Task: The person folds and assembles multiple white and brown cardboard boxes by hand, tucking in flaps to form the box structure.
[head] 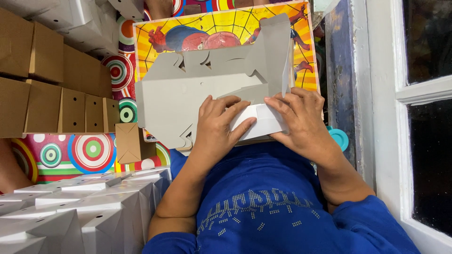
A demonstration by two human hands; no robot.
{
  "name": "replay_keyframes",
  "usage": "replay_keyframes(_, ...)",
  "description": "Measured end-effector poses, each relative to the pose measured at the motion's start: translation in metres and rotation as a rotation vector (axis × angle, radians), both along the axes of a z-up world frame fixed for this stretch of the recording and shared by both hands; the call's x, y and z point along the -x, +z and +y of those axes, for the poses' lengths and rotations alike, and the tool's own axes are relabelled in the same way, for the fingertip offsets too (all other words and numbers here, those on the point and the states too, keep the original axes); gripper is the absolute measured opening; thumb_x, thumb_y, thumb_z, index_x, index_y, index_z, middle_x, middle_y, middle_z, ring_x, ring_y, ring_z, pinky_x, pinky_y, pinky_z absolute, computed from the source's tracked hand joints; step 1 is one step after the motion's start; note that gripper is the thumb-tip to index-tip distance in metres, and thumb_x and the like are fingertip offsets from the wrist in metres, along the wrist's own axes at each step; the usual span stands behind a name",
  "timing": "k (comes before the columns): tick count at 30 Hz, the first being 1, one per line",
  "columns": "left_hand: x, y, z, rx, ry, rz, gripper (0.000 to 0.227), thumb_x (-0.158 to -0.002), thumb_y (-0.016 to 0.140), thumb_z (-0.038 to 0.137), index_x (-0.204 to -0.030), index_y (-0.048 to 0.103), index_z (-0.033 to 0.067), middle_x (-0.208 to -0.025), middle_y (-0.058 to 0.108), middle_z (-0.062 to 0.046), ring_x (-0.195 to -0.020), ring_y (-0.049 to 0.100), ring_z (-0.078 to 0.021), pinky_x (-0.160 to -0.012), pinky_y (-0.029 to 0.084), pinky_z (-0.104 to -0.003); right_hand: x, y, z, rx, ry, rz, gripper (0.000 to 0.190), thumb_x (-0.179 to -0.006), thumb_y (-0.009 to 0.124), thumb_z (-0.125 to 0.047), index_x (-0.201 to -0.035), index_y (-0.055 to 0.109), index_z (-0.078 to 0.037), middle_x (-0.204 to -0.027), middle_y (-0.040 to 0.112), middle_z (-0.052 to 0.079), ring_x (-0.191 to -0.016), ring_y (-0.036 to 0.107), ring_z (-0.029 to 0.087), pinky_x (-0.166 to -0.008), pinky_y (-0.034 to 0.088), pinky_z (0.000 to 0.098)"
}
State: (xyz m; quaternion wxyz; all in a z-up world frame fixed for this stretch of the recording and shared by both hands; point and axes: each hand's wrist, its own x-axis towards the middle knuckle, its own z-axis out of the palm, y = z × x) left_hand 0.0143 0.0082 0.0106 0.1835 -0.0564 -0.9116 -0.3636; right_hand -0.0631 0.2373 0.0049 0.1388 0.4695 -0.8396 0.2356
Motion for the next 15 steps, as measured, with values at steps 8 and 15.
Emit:
replay_keyframes(8,0.003,-0.025,0.013,-0.686,0.139,0.148,0.101,-0.099,0.058,0.062,-0.162,-0.003,0.0129,-0.165,-0.005,-0.026,-0.152,0.0,-0.0518,-0.12,0.003,-0.074,0.001,-0.017,0.01,0.275,-0.09,-0.017,0.083,-0.075,0.093,-0.023,-0.145,0.051,-0.006,-0.133,0.05,0.015,-0.122,0.04,0.037,-0.109,0.023,0.0529)
replay_keyframes(15,-0.008,-0.034,0.048,-2.219,-0.302,-0.386,0.101,-0.076,0.066,0.07,-0.156,0.041,0.0136,-0.143,0.057,-0.019,-0.129,0.055,-0.0428,-0.112,0.028,-0.077,-0.011,-0.014,-0.02,0.456,0.051,0.007,0.088,-0.08,0.091,-0.016,-0.152,0.042,-0.008,-0.148,0.045,0.026,-0.132,0.045,0.045,-0.111,0.037,0.0585)
